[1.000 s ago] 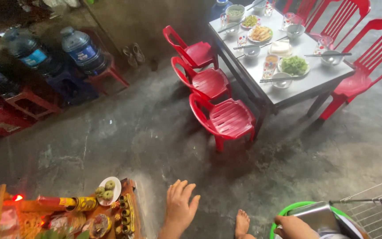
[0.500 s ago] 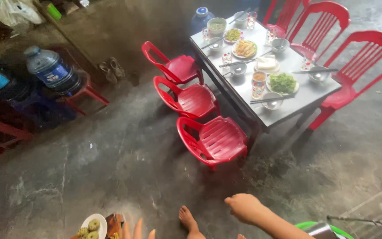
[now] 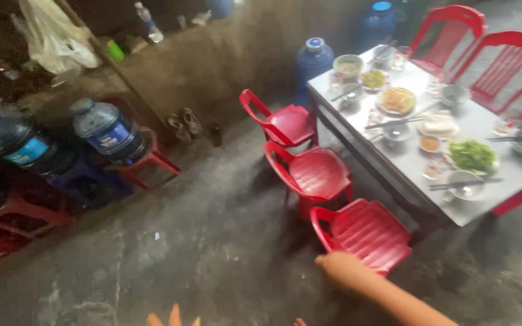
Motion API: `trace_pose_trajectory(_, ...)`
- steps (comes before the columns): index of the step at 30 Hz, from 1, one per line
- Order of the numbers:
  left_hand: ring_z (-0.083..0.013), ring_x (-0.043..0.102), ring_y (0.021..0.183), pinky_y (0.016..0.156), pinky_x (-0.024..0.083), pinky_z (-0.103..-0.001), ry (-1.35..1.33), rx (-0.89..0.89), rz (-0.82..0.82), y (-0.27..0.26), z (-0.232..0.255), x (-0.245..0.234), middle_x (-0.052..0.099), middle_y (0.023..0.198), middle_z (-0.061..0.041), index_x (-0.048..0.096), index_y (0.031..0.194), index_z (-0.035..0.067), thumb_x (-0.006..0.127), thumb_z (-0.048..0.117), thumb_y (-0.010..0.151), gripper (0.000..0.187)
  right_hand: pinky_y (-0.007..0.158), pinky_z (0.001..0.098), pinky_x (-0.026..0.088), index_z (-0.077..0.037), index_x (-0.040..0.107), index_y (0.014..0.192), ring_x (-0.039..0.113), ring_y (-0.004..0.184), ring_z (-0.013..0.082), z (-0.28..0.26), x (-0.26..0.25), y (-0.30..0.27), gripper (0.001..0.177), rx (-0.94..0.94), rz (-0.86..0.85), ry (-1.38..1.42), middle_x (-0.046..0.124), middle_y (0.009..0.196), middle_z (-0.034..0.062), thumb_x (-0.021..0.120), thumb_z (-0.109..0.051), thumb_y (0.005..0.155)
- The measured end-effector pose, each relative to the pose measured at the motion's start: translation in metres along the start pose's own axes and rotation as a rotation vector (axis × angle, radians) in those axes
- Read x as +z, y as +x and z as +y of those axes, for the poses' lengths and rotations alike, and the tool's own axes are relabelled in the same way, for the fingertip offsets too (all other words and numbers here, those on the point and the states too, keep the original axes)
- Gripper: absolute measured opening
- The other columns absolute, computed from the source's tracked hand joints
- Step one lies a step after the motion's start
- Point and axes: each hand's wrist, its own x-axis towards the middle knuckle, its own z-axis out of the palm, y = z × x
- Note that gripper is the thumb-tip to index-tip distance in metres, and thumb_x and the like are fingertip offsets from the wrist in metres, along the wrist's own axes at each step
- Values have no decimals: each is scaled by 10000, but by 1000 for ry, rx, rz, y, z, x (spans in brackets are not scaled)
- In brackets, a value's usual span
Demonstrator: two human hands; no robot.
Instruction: Arranging dishes on a table and cutting a mango for a meal.
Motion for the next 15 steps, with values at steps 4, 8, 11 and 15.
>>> trace_pose_trajectory(4,-468,321,1401,1113,323,-634,-76,91,9,91,40,-179,301,1534,-258,529,1427,267,789,551,671,848,810,522,559,-149,653,1002,707,954,370,-5,-93,31,179,226,172,9,726,964,141,576,-284,913)
trace_pose_trajectory(8,-543,194,1420,1096,205,-722,-227,265,15,159,107,-206,225,1608,-295,498,1461,226,805,480,720,841,813,523,563,-121,598,1019,705,966,366,18,-128,72,362,369,271,43,737,943,130,642,-446,866)
trace_pose_trajectory(11,-549,170,1440,1095,170,-743,-354,478,26,209,131,-202,211,1618,-301,494,1466,210,810,440,735,828,857,516,559,-124,613,1025,702,1005,363,26,-142,121,435,444,177,-6,733,985,143,648,-538,898)
trace_pose_trajectory(15,-548,126,1486,1062,140,-760,-318,524,-120,285,120,-220,177,1628,-268,480,1480,261,835,439,714,863,852,526,555,-144,641,1078,701,1009,371,26,-173,217,426,399,180,68,735,1012,148,688,-502,853)
